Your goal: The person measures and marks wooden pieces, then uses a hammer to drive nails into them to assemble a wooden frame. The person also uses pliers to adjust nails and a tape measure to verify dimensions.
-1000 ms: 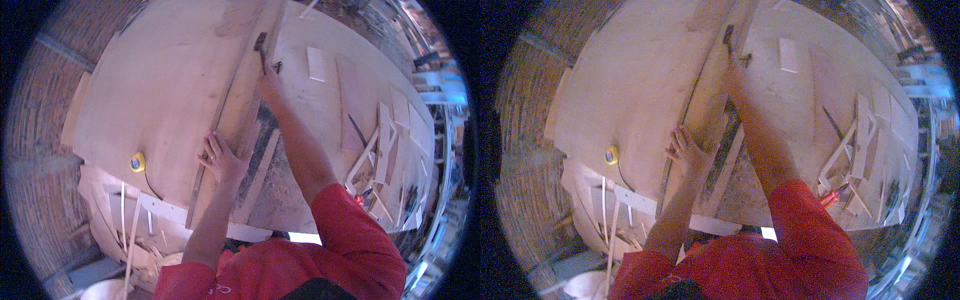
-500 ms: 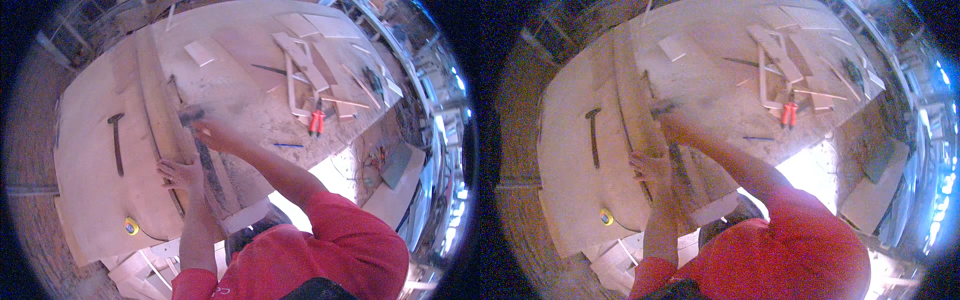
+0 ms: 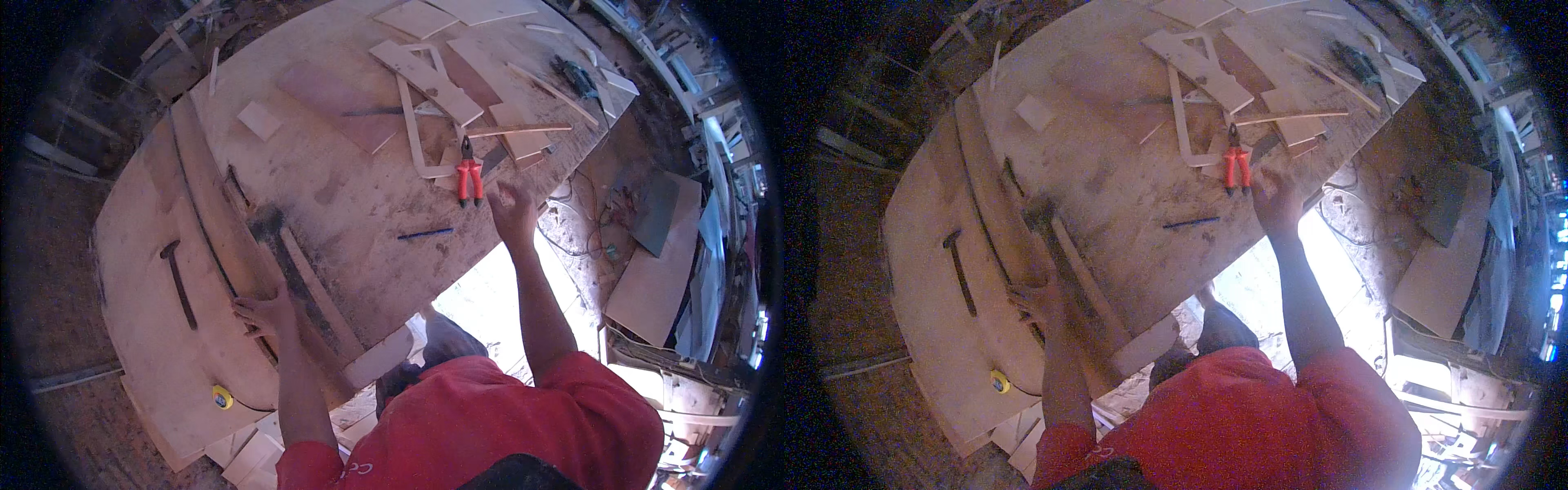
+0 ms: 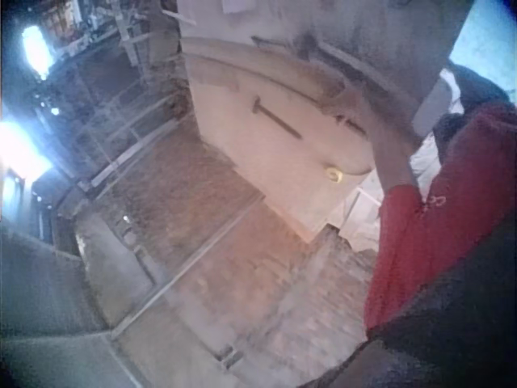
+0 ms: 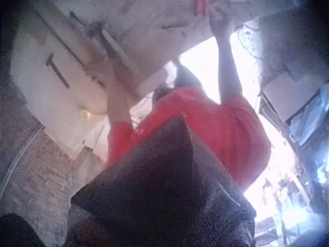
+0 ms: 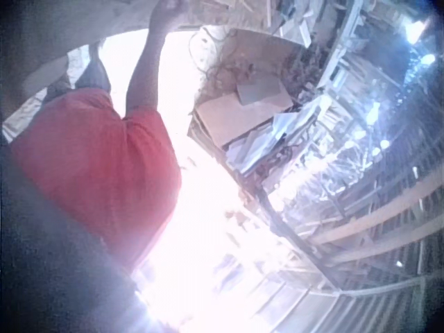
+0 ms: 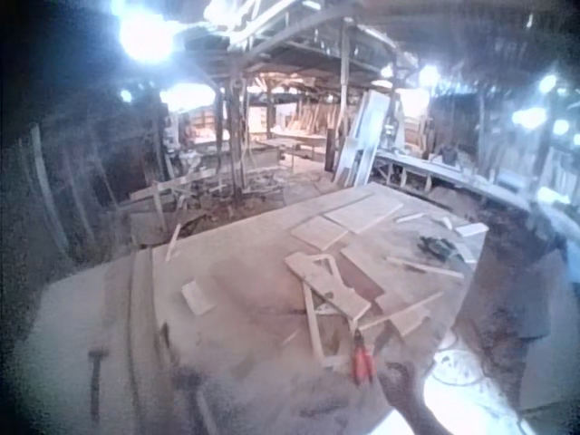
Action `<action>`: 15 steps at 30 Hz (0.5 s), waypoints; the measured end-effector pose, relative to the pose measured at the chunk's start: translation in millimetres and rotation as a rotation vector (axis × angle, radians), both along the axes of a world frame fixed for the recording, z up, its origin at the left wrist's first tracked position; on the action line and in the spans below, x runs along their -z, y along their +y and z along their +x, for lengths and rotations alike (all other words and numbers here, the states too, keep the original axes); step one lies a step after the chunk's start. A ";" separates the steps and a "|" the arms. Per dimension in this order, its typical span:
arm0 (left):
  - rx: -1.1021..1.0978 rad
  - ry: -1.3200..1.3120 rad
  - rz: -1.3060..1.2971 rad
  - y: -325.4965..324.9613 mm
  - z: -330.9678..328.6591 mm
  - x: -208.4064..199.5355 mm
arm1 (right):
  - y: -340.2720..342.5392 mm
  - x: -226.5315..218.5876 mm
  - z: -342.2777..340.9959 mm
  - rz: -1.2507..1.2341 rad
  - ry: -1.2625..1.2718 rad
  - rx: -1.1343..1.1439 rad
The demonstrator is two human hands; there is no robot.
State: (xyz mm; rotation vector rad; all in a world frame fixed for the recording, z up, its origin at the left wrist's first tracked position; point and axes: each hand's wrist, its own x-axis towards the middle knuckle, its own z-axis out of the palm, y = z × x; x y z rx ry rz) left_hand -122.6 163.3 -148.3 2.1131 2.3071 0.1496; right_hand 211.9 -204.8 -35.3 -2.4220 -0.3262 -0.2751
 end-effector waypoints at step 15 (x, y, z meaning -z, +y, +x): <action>0.065 -0.258 0.273 -105.3 -17.2 -51.2 | 144.6 -2.2 232.3 -0.669 0.122 -0.259</action>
